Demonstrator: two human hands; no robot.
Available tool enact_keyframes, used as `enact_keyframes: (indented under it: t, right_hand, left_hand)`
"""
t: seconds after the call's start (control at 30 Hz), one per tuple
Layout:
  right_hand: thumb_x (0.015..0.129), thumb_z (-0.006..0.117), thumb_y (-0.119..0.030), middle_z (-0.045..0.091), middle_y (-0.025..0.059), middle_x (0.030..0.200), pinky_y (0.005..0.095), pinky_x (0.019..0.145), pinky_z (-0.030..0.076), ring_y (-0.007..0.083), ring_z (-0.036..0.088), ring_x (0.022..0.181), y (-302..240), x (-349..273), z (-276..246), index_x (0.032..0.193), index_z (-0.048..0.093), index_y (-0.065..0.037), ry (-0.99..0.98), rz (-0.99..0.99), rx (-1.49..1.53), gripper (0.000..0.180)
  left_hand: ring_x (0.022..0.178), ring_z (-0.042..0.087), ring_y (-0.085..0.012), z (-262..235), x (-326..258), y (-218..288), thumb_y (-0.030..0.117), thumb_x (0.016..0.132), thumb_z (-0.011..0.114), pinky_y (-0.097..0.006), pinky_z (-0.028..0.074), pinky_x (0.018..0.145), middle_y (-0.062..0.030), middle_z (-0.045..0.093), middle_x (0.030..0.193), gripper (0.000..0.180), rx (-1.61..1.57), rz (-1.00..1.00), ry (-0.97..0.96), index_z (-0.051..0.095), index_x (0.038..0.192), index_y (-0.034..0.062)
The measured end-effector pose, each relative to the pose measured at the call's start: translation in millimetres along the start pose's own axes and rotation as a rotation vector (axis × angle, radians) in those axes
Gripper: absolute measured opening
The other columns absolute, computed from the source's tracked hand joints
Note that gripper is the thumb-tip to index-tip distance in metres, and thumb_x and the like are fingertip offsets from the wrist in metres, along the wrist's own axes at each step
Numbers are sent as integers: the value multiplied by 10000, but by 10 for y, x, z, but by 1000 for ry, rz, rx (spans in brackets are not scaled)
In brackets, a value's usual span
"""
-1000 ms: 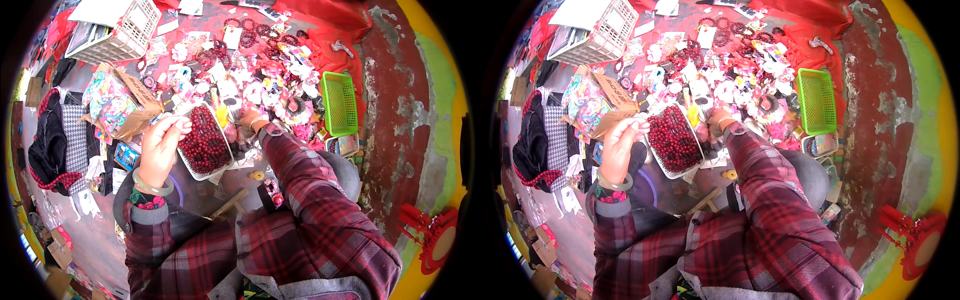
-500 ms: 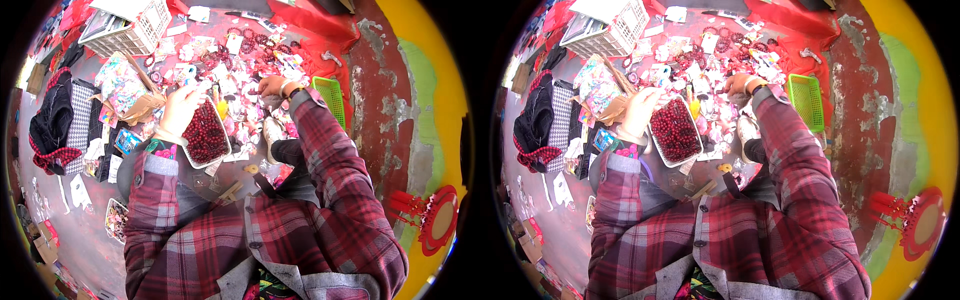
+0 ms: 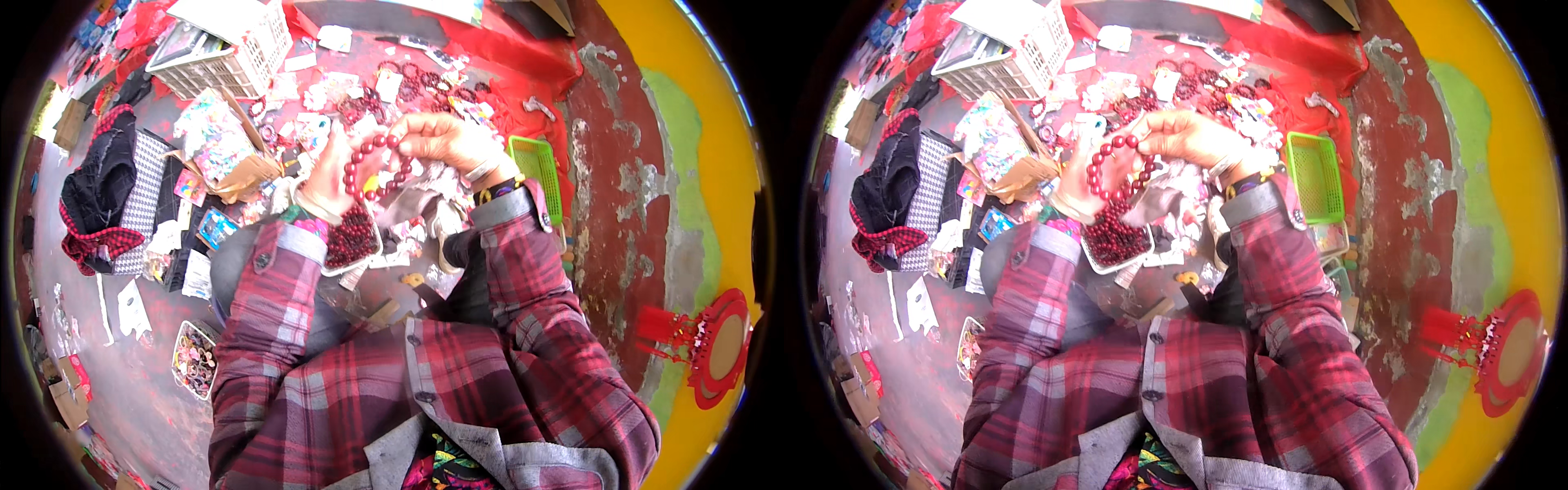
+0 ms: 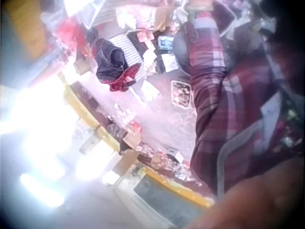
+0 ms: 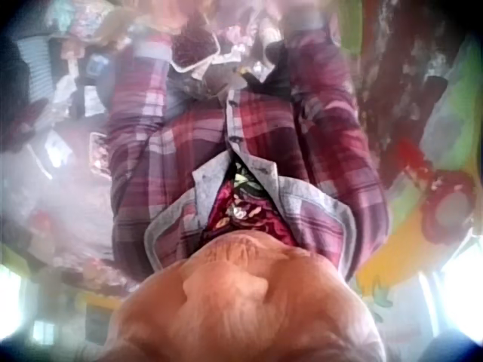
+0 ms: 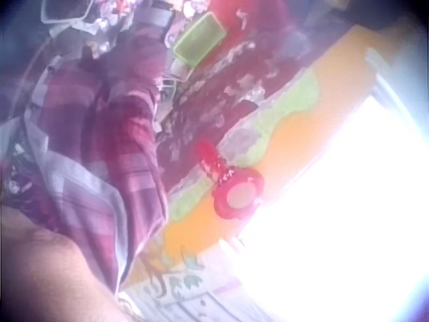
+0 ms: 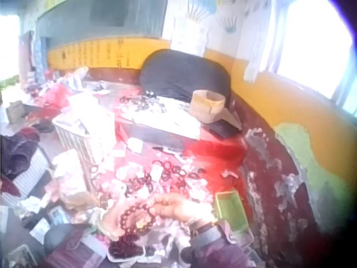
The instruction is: The person sits on the floor and cleans red beads with a cloth. They pick up a string of beads, wipe it with the cloth, and place it back on the floor among other items.
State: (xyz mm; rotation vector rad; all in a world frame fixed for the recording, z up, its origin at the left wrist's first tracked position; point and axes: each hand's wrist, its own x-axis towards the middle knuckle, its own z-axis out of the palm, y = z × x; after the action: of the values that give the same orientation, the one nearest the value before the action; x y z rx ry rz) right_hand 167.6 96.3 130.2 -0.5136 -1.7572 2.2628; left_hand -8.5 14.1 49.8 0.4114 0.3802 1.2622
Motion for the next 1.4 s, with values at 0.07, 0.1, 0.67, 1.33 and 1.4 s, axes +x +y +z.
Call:
enact_keyframes:
  t: [0.07,0.1,0.67,1.33,1.4]
  right_hand:
    - [864,556,-108,637,54,844,247,783,444,131,590,808,84,131,68,982,590,-20,57,-44,44,151]
    - [860,566,-112,643,60,841,259,755,460,136,597,777,137,191,36,980,590,-17,94,-10,58,155]
    - [858,588,-180,651,101,885,321,696,534,195,643,757,465,303,-320,975,605,4,471,273,410,218]
    - [897,519,-285,615,142,1007,383,825,485,251,594,908,138,391,-35,1032,566,-14,183,-372,912,307]
    - [899,518,-269,609,129,1004,365,799,496,229,595,903,139,411,-69,1063,560,5,239,-406,916,321]
  left_hand:
    - [1061,494,-237,63,-22,-30,577,884,363,-386,359,969,-100,541,1100,667,-219,55,-268,452,1192,-8]
    - [1089,480,-244,76,2,-30,567,881,383,-382,347,982,-103,533,1124,657,-305,96,-451,445,1203,-2]
    - [1182,426,-357,248,-80,387,429,854,492,-518,314,1008,-205,487,1231,565,-285,398,65,472,1188,-26]
    - [1028,536,-285,117,-79,418,286,830,472,-442,425,887,-164,574,1092,446,-143,407,190,515,1145,-26]
    - [994,551,-283,145,-132,428,297,827,471,-413,446,847,-166,574,1085,438,-138,360,167,521,1138,-8]
